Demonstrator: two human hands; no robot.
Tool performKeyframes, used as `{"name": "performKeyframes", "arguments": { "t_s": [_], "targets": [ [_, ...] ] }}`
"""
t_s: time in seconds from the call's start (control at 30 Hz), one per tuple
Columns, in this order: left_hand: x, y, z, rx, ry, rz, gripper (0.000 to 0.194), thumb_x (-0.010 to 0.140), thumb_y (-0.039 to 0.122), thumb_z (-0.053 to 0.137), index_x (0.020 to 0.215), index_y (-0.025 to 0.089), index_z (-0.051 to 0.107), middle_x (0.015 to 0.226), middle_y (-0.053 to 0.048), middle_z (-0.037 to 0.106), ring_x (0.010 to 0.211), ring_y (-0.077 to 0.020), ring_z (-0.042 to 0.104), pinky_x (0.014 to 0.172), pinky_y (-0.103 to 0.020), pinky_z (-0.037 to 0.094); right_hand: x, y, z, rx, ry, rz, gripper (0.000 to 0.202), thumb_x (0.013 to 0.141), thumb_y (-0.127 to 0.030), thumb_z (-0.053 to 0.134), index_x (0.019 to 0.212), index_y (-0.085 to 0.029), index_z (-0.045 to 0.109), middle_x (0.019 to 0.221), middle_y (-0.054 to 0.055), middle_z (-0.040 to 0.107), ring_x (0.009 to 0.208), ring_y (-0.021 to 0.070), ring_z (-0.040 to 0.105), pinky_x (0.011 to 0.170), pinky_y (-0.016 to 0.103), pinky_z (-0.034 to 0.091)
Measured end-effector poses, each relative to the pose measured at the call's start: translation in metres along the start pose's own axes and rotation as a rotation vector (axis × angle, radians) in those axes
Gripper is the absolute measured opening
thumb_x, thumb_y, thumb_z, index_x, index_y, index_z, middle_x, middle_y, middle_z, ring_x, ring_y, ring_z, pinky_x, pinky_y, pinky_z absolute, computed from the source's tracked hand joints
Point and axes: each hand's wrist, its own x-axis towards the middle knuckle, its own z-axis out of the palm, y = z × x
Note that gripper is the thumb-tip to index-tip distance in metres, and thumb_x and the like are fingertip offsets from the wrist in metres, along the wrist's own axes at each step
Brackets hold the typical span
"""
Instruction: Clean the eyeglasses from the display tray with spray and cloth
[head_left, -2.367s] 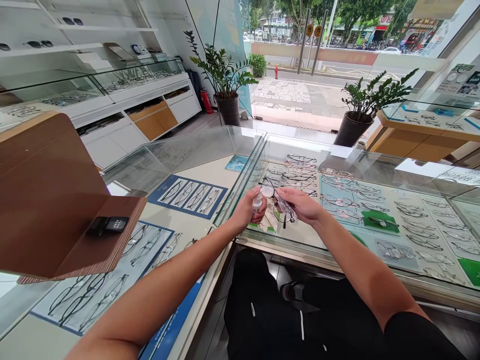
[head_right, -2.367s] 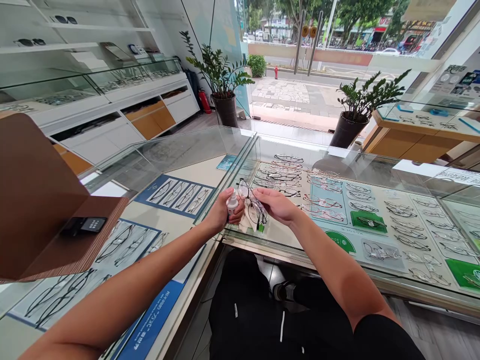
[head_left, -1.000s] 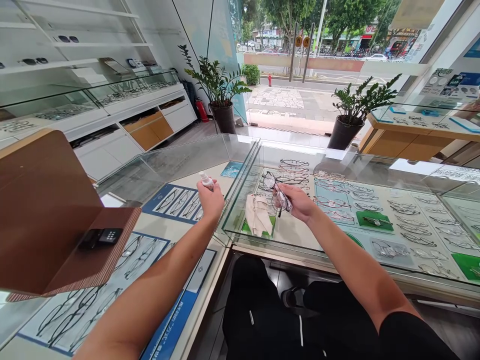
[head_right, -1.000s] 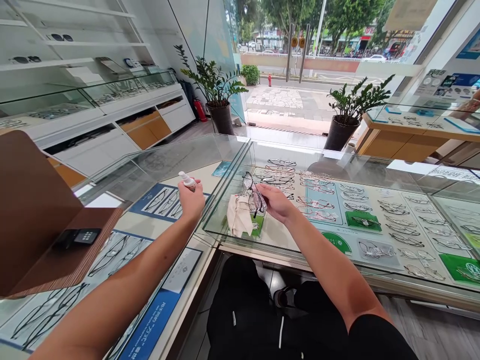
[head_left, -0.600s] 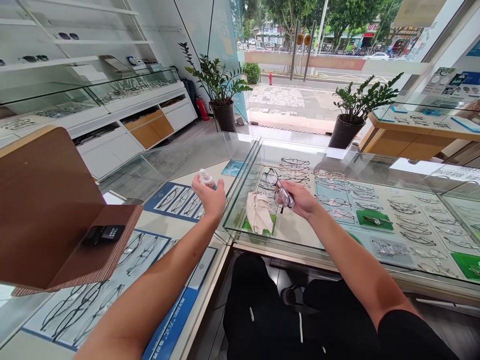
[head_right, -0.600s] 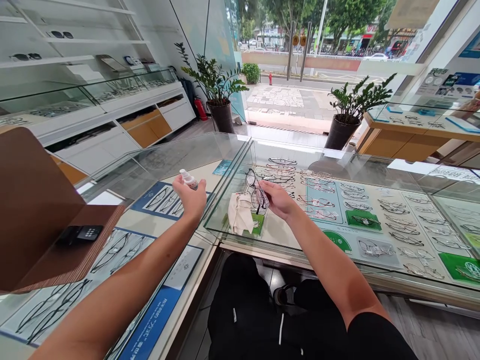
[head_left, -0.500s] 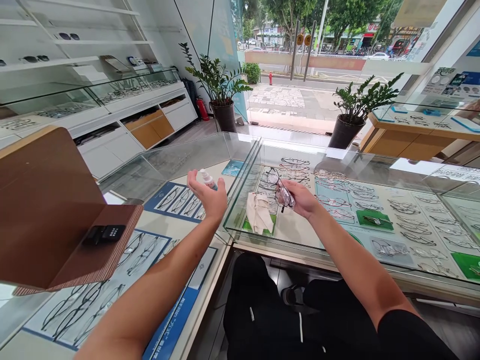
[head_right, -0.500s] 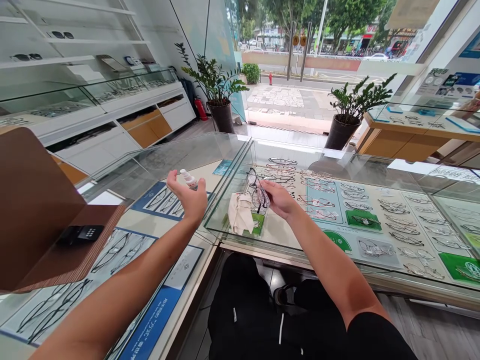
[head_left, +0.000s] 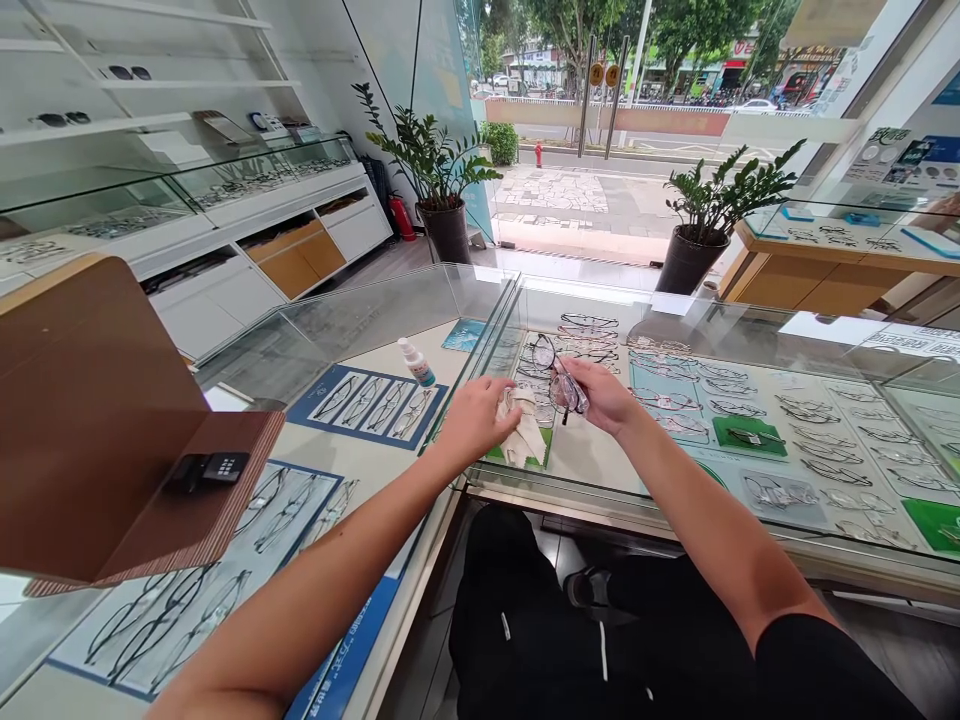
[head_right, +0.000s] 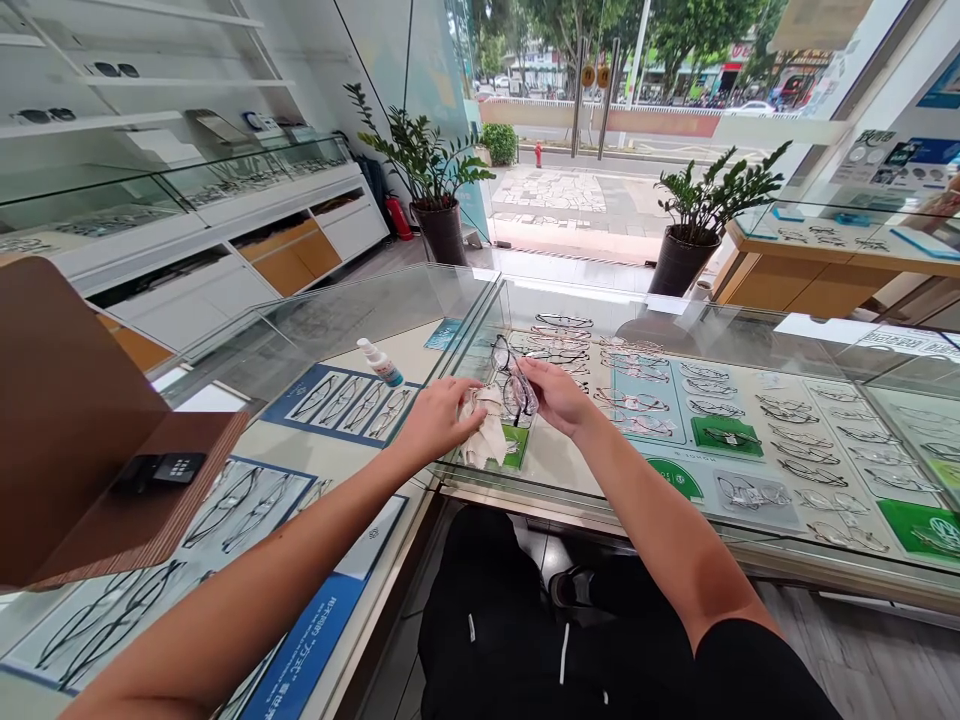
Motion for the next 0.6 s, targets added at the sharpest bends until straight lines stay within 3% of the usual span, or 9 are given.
{"name": "performKeyframes", "arguments": {
  "t_s": [0.07, 0.17, 0.3, 0.4, 0.5, 0.6],
  "targets": [
    [0.001, -0.002, 0.000, -0.040, -0.051, -0.022, 0.026, 0.092, 0.035, 0.065, 0.115, 0.024, 0.072, 0.093, -0.007, 0.066, 0.094, -0.0307, 0.064, 0.084, -0.041, 0.045, 0.000, 0.000, 0.000, 0.006, 0.006, 0.000, 0.039, 0.073, -0.042, 0.097, 0.086, -0.017, 0.071, 0.076, -0.002, 0.063, 0.063, 0.0094, 0.051, 0.057, 0.024, 0.045],
    [0.002, -0.004, -0.001, -0.151, -0.032, -0.089, 0.014, 0.091, 0.035, 0.064, 0.097, 0.023, 0.069, 0.089, -0.007, 0.069, 0.086, -0.0277, 0.064, 0.074, -0.037, 0.043, -0.001, 0.000, 0.000, -0.009, 0.012, 0.003, 0.039, 0.074, -0.044, 0.096, 0.086, -0.017, 0.072, 0.076, -0.002, 0.063, 0.063, 0.0099, 0.051, 0.059, 0.025, 0.046],
    [0.006, -0.007, -0.005, -0.399, 0.092, -0.244, 0.023, 0.092, 0.045, 0.068, 0.085, 0.022, 0.068, 0.083, -0.005, 0.071, 0.078, -0.0235, 0.063, 0.069, -0.033, 0.042, -0.002, -0.001, 0.000, -0.042, 0.001, -0.002, 0.040, 0.075, -0.047, 0.095, 0.087, -0.017, 0.070, 0.076, -0.003, 0.061, 0.064, 0.0100, 0.050, 0.059, 0.025, 0.044],
    [0.010, -0.003, -0.011, -0.736, 0.231, -0.330, 0.027, 0.083, 0.045, 0.079, 0.087, 0.021, 0.069, 0.082, -0.003, 0.070, 0.076, -0.0194, 0.062, 0.070, -0.030, 0.045, -0.002, 0.000, 0.000, -0.079, -0.014, -0.005, 0.043, 0.075, -0.051, 0.094, 0.083, -0.019, 0.068, 0.074, -0.004, 0.057, 0.063, 0.0101, 0.047, 0.059, 0.025, 0.041],
    [0.013, 0.010, -0.020, -1.088, 0.326, -0.389, 0.033, 0.074, 0.044, 0.087, 0.087, 0.020, 0.068, 0.079, 0.000, 0.065, 0.071, -0.0149, 0.060, 0.069, -0.028, 0.046, -0.003, 0.004, 0.001, -0.153, -0.029, -0.023, 0.044, 0.078, -0.056, 0.091, 0.083, -0.020, 0.066, 0.072, -0.004, 0.054, 0.062, 0.0103, 0.043, 0.058, 0.026, 0.037],
    [0.011, 0.027, -0.029, -1.264, 0.352, -0.438, 0.038, 0.070, 0.043, 0.091, 0.088, 0.020, 0.066, 0.079, 0.002, 0.063, 0.067, -0.0112, 0.056, 0.065, -0.024, 0.045, -0.004, 0.007, 0.005, -0.234, -0.049, -0.042, 0.048, 0.079, -0.061, 0.089, 0.081, -0.020, 0.064, 0.070, -0.005, 0.051, 0.062, 0.0105, 0.040, 0.059, 0.026, 0.033]
  ]
}}
